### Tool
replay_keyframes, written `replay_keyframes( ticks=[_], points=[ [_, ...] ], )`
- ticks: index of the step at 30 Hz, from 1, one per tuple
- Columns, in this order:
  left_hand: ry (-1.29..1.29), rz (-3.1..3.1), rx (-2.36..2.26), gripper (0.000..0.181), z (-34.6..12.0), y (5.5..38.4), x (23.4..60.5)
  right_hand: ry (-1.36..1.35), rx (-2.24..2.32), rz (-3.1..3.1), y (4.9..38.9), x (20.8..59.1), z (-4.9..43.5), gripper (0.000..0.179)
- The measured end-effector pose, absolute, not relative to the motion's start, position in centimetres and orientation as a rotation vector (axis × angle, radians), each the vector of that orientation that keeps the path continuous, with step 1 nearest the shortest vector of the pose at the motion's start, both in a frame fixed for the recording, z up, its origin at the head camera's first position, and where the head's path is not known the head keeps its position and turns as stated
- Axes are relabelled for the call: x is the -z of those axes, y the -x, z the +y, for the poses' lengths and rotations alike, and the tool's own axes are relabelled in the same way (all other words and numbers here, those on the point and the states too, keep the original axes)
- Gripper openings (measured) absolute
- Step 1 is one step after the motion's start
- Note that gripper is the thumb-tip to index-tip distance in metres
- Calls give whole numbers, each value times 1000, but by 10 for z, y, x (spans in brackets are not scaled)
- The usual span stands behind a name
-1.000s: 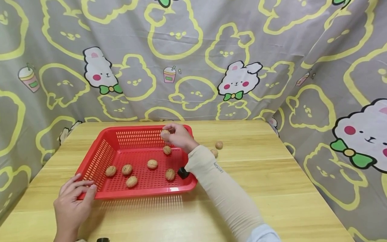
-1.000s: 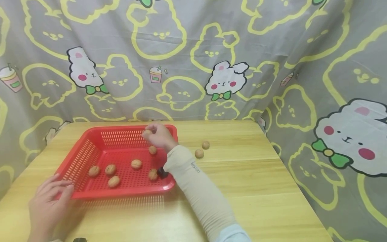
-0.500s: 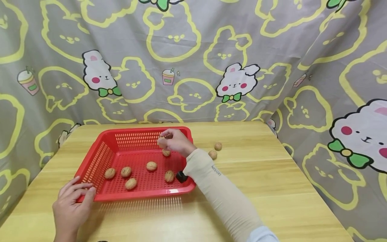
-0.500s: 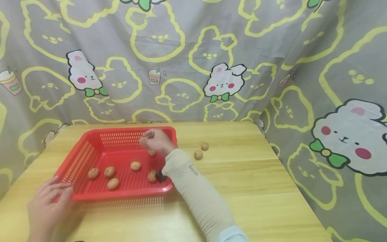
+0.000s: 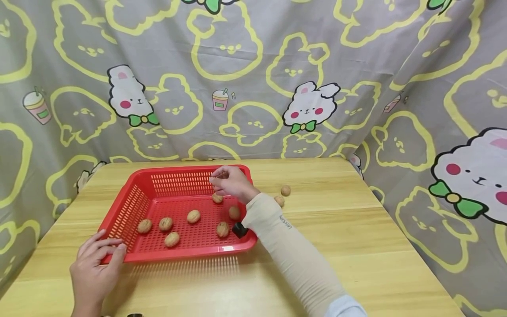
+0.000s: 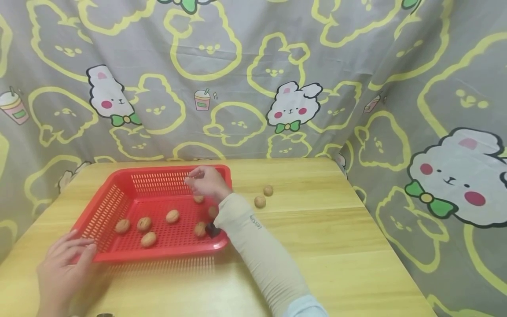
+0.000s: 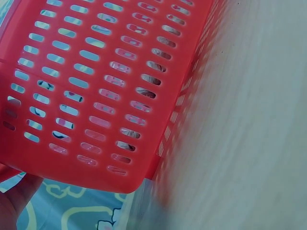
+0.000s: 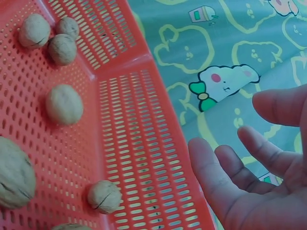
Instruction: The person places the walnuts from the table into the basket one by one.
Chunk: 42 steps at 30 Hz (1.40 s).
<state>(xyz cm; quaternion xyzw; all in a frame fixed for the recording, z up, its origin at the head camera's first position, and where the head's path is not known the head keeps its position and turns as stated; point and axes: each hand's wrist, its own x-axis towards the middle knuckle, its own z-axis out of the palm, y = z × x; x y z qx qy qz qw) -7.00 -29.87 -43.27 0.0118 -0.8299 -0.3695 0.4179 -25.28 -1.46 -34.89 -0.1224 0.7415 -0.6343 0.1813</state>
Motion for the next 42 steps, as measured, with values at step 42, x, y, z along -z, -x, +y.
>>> replay_keyframes(
  ticks=[42],
  points=[
    [-51,-2104,918,19,-304,70,435,58,1798,2402,295,369,117,24]
  ],
)
